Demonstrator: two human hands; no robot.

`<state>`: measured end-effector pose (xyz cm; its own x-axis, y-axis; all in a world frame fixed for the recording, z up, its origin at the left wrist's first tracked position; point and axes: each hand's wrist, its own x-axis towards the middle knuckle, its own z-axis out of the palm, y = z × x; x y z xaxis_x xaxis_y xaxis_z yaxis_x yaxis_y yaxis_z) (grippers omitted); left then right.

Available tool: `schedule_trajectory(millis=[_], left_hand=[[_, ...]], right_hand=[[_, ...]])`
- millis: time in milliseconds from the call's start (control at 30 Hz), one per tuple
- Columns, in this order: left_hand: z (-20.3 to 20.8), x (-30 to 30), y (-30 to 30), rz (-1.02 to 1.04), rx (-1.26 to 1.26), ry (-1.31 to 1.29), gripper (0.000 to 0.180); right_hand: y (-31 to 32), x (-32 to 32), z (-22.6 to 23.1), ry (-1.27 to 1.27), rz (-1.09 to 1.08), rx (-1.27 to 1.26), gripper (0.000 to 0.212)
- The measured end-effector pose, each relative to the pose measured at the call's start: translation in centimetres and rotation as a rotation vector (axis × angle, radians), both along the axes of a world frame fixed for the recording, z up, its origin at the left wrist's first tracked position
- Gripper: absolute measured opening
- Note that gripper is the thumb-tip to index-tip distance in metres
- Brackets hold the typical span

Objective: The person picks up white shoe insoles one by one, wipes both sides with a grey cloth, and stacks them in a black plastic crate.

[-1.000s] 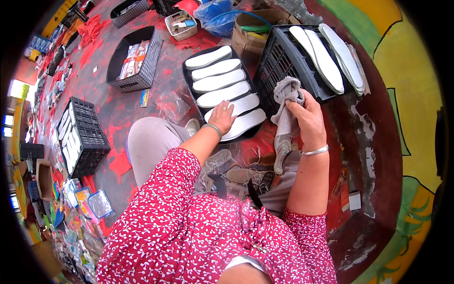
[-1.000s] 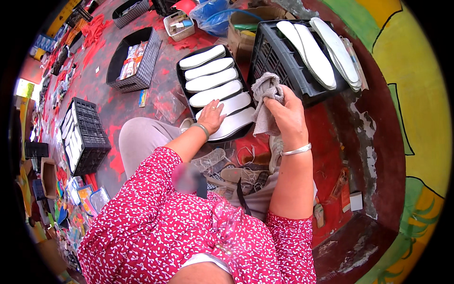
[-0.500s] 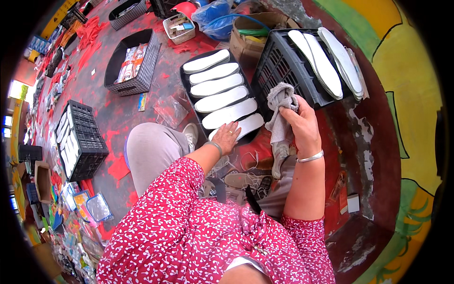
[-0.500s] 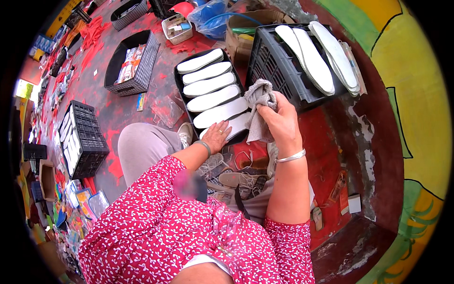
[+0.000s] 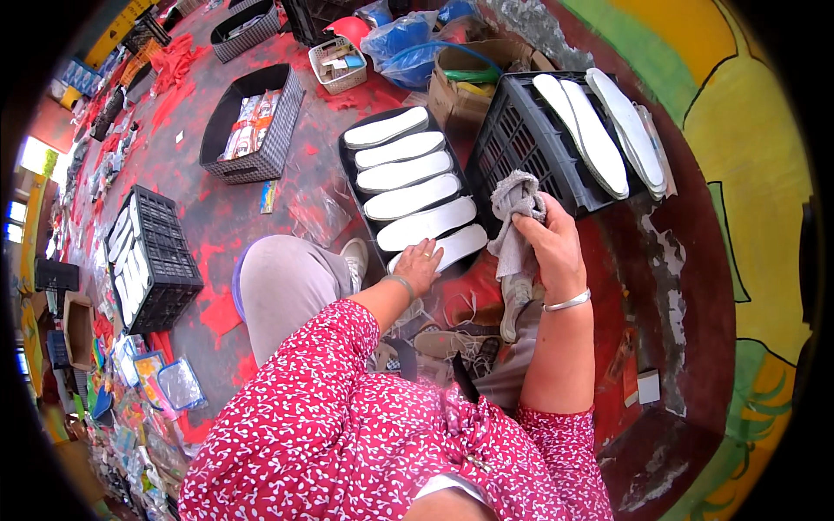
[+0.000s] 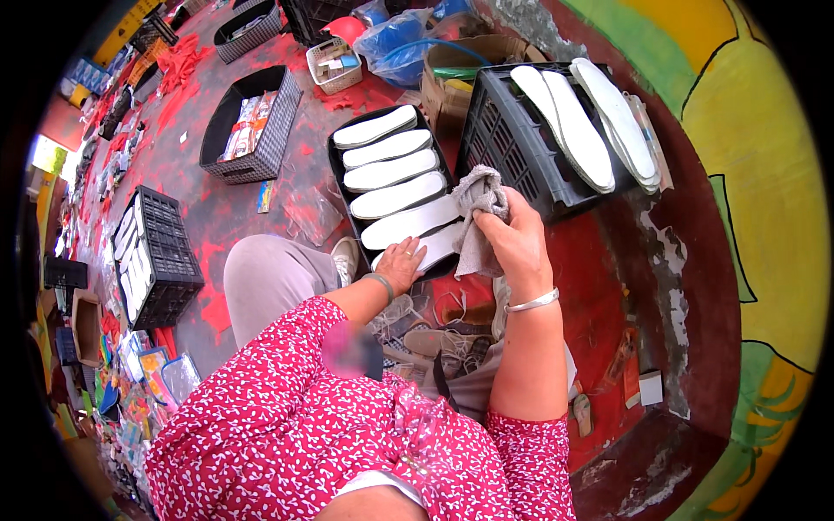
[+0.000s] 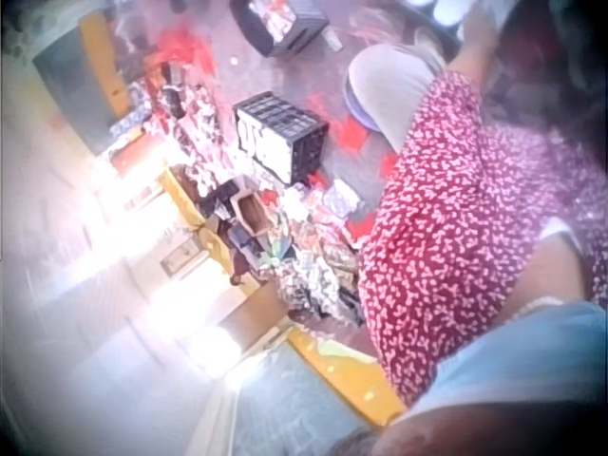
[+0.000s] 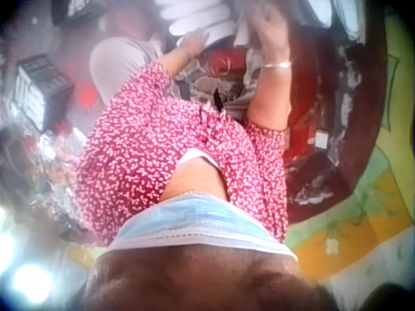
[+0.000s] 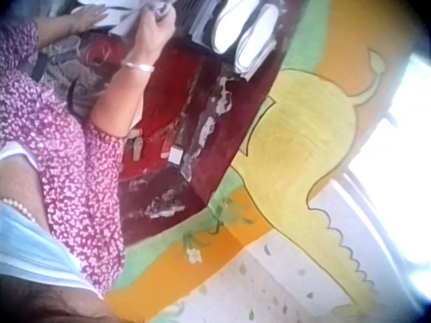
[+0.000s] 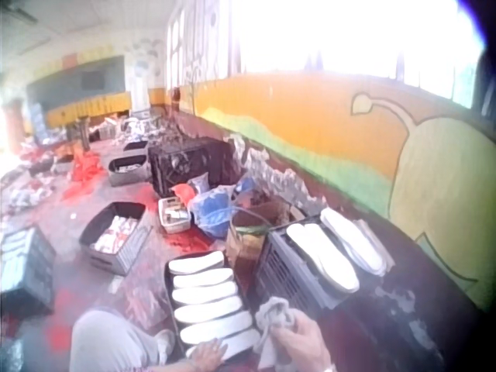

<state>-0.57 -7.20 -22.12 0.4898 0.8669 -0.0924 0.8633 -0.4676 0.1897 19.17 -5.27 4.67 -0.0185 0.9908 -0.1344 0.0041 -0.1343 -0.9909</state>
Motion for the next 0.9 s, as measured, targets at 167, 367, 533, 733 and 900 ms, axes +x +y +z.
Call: schedule_trajectory(millis=[167,367,533,733,900], left_hand=[[1.4,0.6,1.1,0.082,-0.055,-0.01,0.068],[0.9,1.1,2.4,0.149,-0.121,0.024,0.067],[-0.4,1.0,2.2,0.176,-0.159,0.021,0.067],[0.0,1.3,2.6,0.16,-0.182,0.024,0.067],[0.8,2.2,2.6,0.3,-0.186,-0.103,0.068]], right_hand=[[0.1,0.2,0.5,0.085,-0.067,0.001,0.018],[0.1,0.8,1.6,0.292,-0.133,-0.01,0.029],[-0.3,1.1,1.3,0.293,-0.157,0.011,0.026],[-0.4,1.4,1.4,0.385,-0.163,0.005,0.028],[-1.0,2.1,1.7,0.539,0.158,-0.085,0.036]])
